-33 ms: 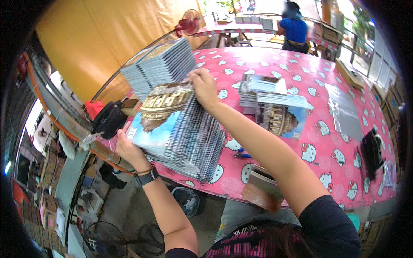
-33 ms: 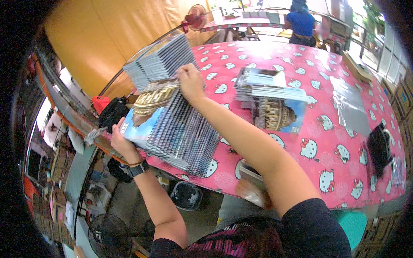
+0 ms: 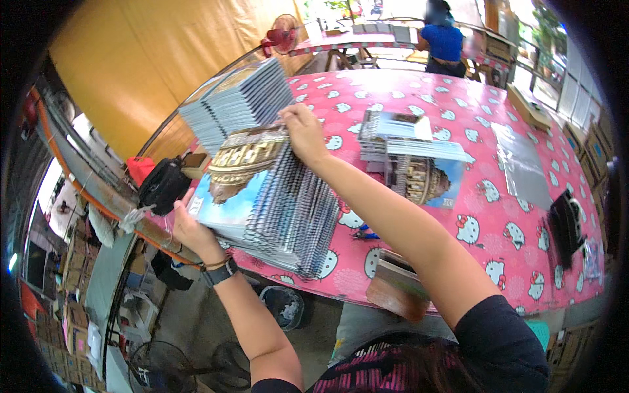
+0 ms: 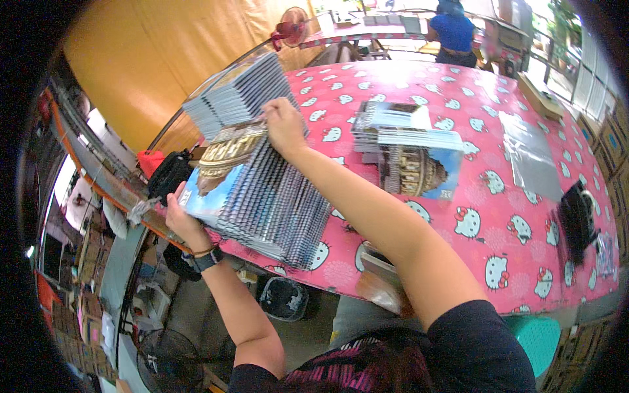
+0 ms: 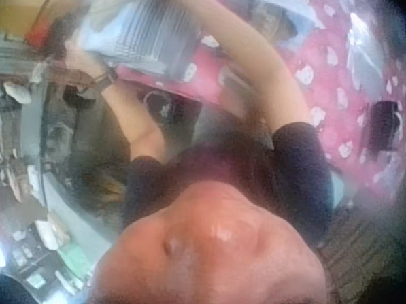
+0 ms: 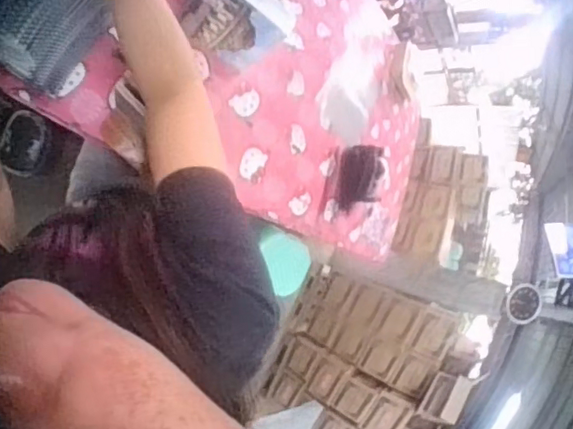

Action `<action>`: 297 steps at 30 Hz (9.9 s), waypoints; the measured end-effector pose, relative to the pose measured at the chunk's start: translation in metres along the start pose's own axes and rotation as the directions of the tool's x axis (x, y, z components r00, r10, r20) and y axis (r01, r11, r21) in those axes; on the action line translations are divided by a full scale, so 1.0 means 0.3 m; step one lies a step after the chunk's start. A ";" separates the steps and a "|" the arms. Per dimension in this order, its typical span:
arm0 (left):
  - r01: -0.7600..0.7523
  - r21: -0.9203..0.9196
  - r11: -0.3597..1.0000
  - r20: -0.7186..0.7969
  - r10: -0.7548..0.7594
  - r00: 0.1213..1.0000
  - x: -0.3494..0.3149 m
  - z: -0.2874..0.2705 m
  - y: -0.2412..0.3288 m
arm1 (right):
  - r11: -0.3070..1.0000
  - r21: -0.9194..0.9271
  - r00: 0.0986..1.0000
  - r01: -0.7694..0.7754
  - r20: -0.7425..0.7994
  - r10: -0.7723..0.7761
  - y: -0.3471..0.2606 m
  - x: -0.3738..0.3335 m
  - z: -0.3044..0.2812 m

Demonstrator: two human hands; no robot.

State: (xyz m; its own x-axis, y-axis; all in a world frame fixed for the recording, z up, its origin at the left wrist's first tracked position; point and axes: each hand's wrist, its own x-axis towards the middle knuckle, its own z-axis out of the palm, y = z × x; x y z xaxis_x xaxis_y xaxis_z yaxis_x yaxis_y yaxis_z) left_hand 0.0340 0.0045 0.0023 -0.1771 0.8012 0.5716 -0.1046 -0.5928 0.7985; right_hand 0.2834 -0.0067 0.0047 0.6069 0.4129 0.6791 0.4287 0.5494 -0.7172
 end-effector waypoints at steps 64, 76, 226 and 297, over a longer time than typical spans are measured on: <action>-0.151 0.015 0.988 0.564 0.116 0.817 -0.737 0.326 0.129 | 0.296 -0.892 0.932 0.341 0.363 0.020 -0.019 -0.172 -1.157; 0.207 -0.304 0.930 0.693 0.066 0.718 -0.661 0.392 0.165 | 0.701 -0.643 0.949 0.309 0.160 -0.271 -0.648 -0.376 -1.022; -0.795 0.033 0.606 0.895 0.336 0.293 -1.038 0.425 0.230 | 0.589 -0.677 0.783 -0.441 0.030 0.621 -0.330 -0.825 -1.262; -0.406 -0.192 0.893 0.813 0.377 0.443 -1.014 0.459 0.230 | 0.848 -0.518 0.836 -0.114 0.411 0.363 -0.511 -0.631 -1.157</action>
State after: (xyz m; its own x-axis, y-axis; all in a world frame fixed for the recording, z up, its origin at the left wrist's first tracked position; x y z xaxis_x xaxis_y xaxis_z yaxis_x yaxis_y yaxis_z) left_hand 0.2156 -0.2689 -0.0906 0.6782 0.1982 0.7076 -0.2094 -0.8709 0.4446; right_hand 0.3350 -0.4213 -0.0683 0.3879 0.8436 0.3713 0.6411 0.0425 -0.7662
